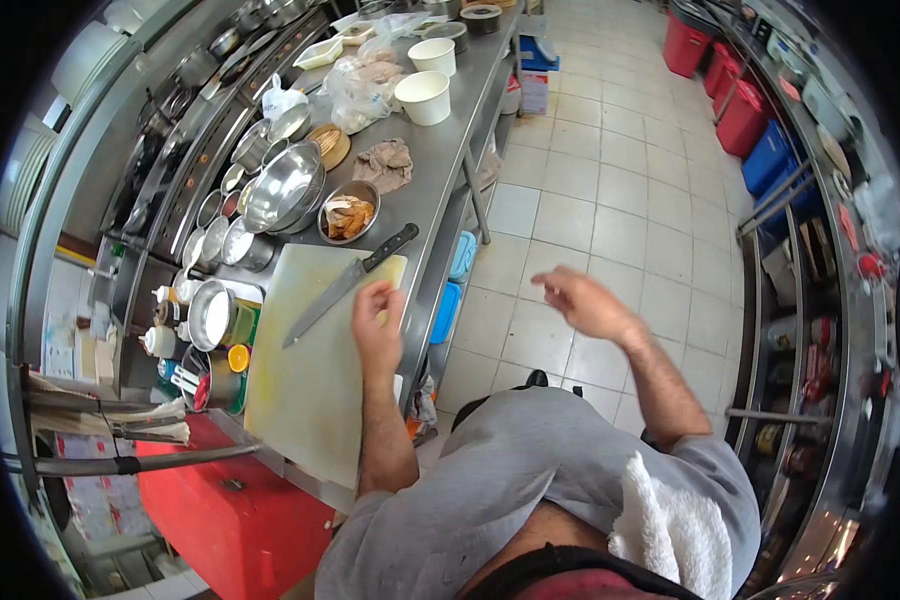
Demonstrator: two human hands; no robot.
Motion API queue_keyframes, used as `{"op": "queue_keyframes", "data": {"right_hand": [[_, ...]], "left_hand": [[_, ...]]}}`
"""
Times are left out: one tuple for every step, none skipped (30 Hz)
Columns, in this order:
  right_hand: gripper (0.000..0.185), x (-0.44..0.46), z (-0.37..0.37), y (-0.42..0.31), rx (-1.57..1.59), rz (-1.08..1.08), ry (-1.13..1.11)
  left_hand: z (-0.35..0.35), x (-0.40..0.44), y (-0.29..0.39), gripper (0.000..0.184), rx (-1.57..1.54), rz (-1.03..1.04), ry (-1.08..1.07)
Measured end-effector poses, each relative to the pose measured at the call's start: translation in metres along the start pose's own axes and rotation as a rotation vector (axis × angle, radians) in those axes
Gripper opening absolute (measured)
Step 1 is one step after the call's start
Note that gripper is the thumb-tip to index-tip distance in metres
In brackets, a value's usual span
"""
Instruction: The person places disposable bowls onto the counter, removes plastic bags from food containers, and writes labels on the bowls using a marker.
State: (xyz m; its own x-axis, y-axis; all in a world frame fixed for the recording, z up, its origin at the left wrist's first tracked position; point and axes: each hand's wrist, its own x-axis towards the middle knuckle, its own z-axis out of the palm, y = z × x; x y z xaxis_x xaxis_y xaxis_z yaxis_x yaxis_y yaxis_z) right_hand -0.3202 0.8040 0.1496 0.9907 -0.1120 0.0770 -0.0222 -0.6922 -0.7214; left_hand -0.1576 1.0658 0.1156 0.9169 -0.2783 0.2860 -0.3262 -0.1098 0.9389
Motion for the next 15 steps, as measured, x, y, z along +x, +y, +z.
{"op": "queue_keyframes", "data": {"right_hand": [[0.028,0.012,-0.036,-0.029,-0.094,-0.083,0.02],[0.031,0.02,-0.069,-0.064,-0.247,-0.175,0.06],[0.035,0.029,-0.099,-0.096,-0.4,-0.269,0.105],[0.038,0.034,-0.121,-0.121,-0.516,-0.333,0.115],[0.041,0.038,-0.137,-0.142,-0.63,-0.396,0.129],[0.04,0.044,-0.151,-0.164,-0.707,-0.404,0.086],[0.039,0.054,-0.154,-0.168,-0.744,-0.412,0.069],[0.038,0.064,-0.157,-0.172,-0.781,-0.42,0.052],[0.036,0.08,-0.155,-0.169,-0.693,-0.517,0.168],[0.035,0.091,-0.157,-0.169,-0.636,-0.57,0.22],[0.034,0.102,-0.159,-0.169,-0.581,-0.626,0.271],[0.034,0.118,-0.16,-0.169,-0.539,-0.689,0.284],[0.034,0.135,-0.158,-0.164,-0.512,-0.74,0.266],[0.034,0.153,-0.156,-0.159,-0.498,-0.784,0.231],[0.034,0.172,-0.154,-0.151,-0.48,-0.816,0.184]], "left_hand": [[0.021,0.009,0.002,0.02,0.019,0.008,-0.051],[0.041,0.016,0.006,0.021,0.059,0.033,-0.117],[0.058,0.024,0.008,0.021,0.098,0.06,-0.183],[0.073,0.034,0.007,0.021,0.106,0.059,-0.169],[0.085,0.044,0.005,0.023,0.165,0.117,-0.326],[0.096,0.054,0.003,0.025,0.213,0.181,-0.48],[0.107,0.065,0.003,0.025,0.247,0.227,-0.618],[0.119,0.076,0.001,0.025,0.273,0.234,-0.675],[0.127,0.087,0.001,0.025,0.29,0.229,-0.689],[0.136,0.097,-0.002,0.025,0.302,0.211,-0.669],[0.142,0.108,-0.005,0.024,0.313,0.191,-0.636],[0.15,0.121,-0.007,0.024,0.324,0.172,-0.6],[0.156,0.134,-0.011,0.024,0.334,0.153,-0.561],[0.163,0.148,-0.013,0.024,0.342,0.135,-0.529],[0.17,0.163,-0.017,0.024,0.353,0.111,-0.496]]}}
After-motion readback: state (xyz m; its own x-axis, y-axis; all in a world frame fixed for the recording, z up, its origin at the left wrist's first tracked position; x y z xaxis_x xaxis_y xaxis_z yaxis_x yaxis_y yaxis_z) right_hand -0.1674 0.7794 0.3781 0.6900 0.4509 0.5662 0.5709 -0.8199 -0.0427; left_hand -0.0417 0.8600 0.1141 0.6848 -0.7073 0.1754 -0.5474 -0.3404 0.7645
